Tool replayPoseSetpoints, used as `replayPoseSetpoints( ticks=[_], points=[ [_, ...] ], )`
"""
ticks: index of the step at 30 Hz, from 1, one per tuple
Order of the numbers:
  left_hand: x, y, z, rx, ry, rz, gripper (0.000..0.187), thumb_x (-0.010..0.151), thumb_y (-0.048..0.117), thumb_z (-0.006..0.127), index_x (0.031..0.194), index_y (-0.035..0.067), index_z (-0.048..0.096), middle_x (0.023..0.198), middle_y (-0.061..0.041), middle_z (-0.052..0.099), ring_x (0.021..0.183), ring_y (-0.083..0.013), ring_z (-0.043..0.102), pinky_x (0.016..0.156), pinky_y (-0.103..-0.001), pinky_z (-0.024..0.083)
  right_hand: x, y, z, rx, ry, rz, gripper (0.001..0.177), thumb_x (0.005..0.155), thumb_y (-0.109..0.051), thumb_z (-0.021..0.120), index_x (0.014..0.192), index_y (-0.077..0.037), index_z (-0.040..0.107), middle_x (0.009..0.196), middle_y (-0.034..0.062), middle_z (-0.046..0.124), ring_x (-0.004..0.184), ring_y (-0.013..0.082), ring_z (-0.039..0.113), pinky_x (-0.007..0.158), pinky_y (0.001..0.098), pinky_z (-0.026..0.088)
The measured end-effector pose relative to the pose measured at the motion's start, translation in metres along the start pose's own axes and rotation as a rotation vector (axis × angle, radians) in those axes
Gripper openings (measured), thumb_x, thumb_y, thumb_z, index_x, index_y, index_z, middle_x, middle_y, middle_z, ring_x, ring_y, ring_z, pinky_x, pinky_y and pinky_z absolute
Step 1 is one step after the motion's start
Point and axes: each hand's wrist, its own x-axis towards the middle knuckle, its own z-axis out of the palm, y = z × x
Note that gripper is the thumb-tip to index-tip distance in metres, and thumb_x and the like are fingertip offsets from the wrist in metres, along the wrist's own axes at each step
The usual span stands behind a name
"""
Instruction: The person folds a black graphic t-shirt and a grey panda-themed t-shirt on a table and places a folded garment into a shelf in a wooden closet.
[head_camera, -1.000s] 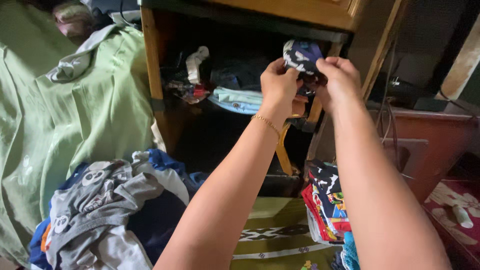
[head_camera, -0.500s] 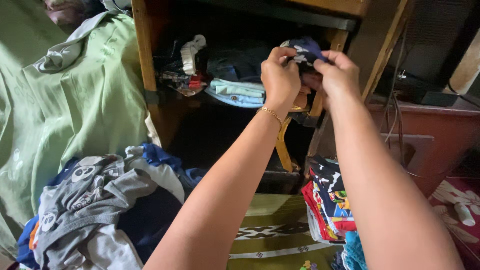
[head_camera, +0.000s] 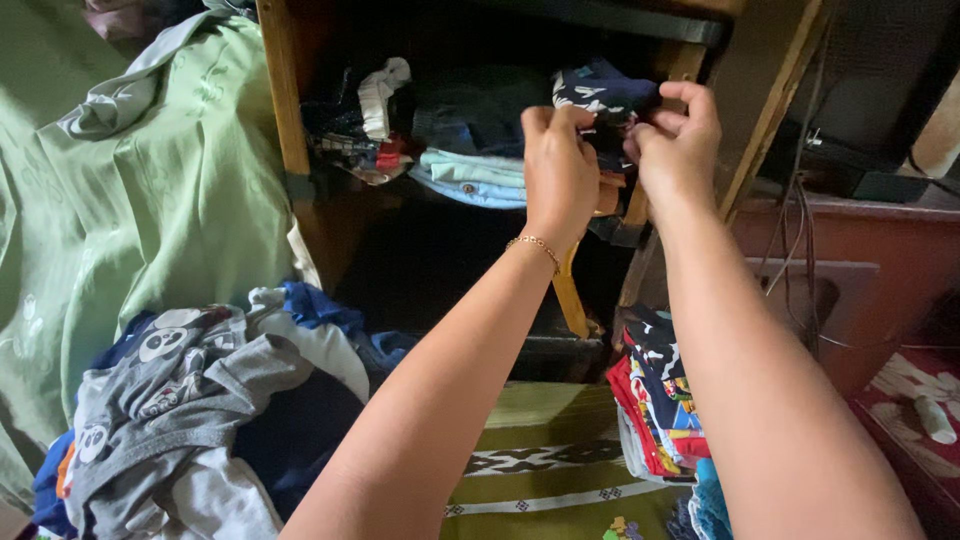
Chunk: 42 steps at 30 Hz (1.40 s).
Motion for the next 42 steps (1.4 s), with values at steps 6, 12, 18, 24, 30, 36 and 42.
replayPoseSetpoints(
  ticks=[6,12,18,24,30,36,42],
  points=[
    [0.011,-0.009,0.008,-0.008,-0.079,0.148,0.048,0.085,-0.008,0.058,0.132,0.002,0.064,0.137,-0.02,0.06,0.114,-0.0381,0.068,0.097,-0.042,0.056,-0.004,0.009,-0.005,-0.375,0.024,-0.349,0.04,0.088,0.011,0.059,0.123,-0.005,0.071,0.124,0.0122,0.073,0.1,0.0201,0.074,0.086,0.0316,0.059],
    [0.018,-0.022,0.009,0.125,-0.13,0.279,0.067,0.079,-0.006,0.063,0.144,-0.009,0.045,0.148,-0.034,0.044,0.127,-0.0481,0.055,0.104,-0.045,0.05,-0.01,0.026,-0.002,-0.504,-0.05,-0.543,0.042,0.087,0.013,0.058,0.124,-0.001,0.074,0.132,0.0198,0.069,0.118,0.0334,0.068,0.102,0.0367,0.051],
    [0.0,-0.028,0.006,0.178,-0.075,0.104,0.045,0.088,-0.004,0.062,0.131,0.007,0.06,0.132,-0.023,0.057,0.115,-0.0423,0.063,0.099,-0.047,0.055,-0.01,0.026,0.002,-0.416,-0.114,-0.395,0.047,0.087,0.011,0.05,0.128,-0.003,0.067,0.139,0.0154,0.065,0.118,0.0306,0.07,0.103,0.035,0.054],
    [0.009,-0.02,0.01,0.371,-0.078,0.162,0.063,0.083,0.008,0.07,0.144,0.012,0.054,0.135,-0.009,0.057,0.123,-0.0386,0.057,0.097,-0.053,0.049,-0.01,0.03,-0.002,-0.489,-0.13,-0.512,0.046,0.091,0.012,0.052,0.133,0.0,0.066,0.145,0.019,0.061,0.134,0.0341,0.058,0.111,0.0386,0.047],
    [0.01,-0.021,0.002,0.575,-0.293,0.068,0.081,0.079,0.012,0.07,0.154,0.011,0.037,0.145,-0.006,0.048,0.129,-0.0399,0.047,0.099,-0.056,0.041,-0.016,0.03,-0.001,-0.545,-0.249,-0.454,0.06,0.085,0.013,0.051,0.144,-0.001,0.055,0.156,0.0183,0.047,0.142,0.0332,0.048,0.116,0.038,0.04],
    [0.0,-0.015,-0.005,0.563,-0.291,0.074,0.079,0.084,0.007,0.07,0.155,0.013,0.037,0.157,-0.01,0.039,0.137,-0.0417,0.043,0.106,-0.057,0.04,-0.026,0.021,-0.003,-0.536,-0.258,-0.386,0.061,0.086,0.012,0.049,0.145,-0.002,0.053,0.157,0.0181,0.045,0.141,0.0324,0.047,0.114,0.0363,0.041],
    [-0.013,-0.01,-0.008,0.522,-0.365,0.062,0.088,0.074,0.004,0.074,0.153,0.011,0.037,0.161,-0.013,0.032,0.138,-0.0433,0.041,0.106,-0.056,0.042,-0.024,0.035,-0.005,-0.537,-0.221,-0.409,0.058,0.086,0.01,0.052,0.143,0.0,0.055,0.155,0.0203,0.048,0.14,0.0328,0.051,0.112,0.0368,0.044]
  ],
)
